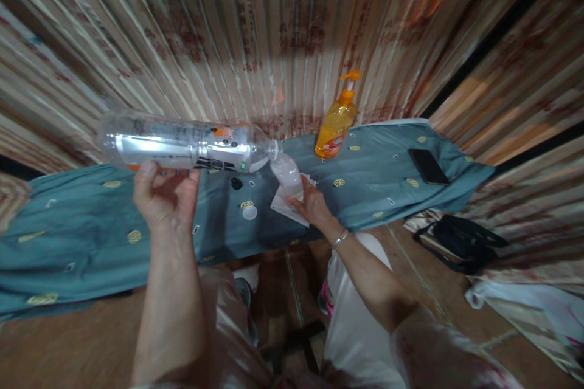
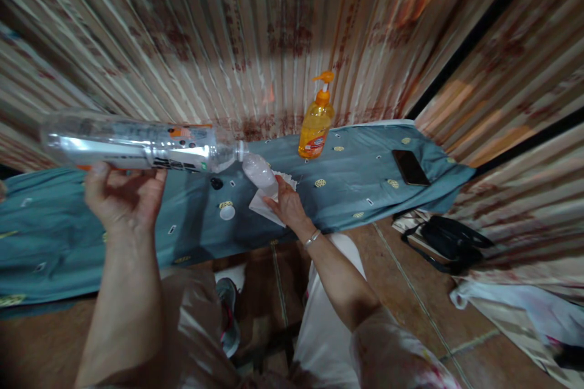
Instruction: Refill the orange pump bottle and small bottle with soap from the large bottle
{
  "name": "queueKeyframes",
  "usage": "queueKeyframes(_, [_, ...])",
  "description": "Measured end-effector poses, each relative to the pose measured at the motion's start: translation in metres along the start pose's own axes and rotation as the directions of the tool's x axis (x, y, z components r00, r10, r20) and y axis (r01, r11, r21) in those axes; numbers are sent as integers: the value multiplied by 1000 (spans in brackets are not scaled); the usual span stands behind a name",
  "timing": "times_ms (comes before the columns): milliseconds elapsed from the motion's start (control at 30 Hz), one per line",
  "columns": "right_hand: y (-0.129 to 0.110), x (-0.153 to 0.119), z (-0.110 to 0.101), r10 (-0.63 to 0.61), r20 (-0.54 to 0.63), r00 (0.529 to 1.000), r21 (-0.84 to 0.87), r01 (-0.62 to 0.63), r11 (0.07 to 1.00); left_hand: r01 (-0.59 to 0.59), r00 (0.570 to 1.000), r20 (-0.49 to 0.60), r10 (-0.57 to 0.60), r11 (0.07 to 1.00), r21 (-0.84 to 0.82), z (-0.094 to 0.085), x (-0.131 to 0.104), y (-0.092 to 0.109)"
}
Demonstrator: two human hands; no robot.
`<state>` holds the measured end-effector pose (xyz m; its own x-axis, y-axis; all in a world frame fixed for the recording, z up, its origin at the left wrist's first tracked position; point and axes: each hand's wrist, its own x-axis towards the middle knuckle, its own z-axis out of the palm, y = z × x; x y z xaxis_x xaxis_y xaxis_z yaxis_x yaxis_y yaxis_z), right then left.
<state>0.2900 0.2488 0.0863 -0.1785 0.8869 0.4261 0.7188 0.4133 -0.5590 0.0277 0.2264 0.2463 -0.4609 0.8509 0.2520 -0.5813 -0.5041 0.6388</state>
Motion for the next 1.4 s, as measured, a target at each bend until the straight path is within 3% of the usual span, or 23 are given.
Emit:
queueKeyframes(433, [-1, 0, -1, 16, 16, 1000, -22, -15, 1000, -6, 999, 35, 6, 1000, 13, 1, -2, 0])
queueKeyframes(1400, [-2, 0, -2, 12, 26, 1000, -38, -11, 999, -15, 1000, -2, 15, 999, 46, 3, -2, 0])
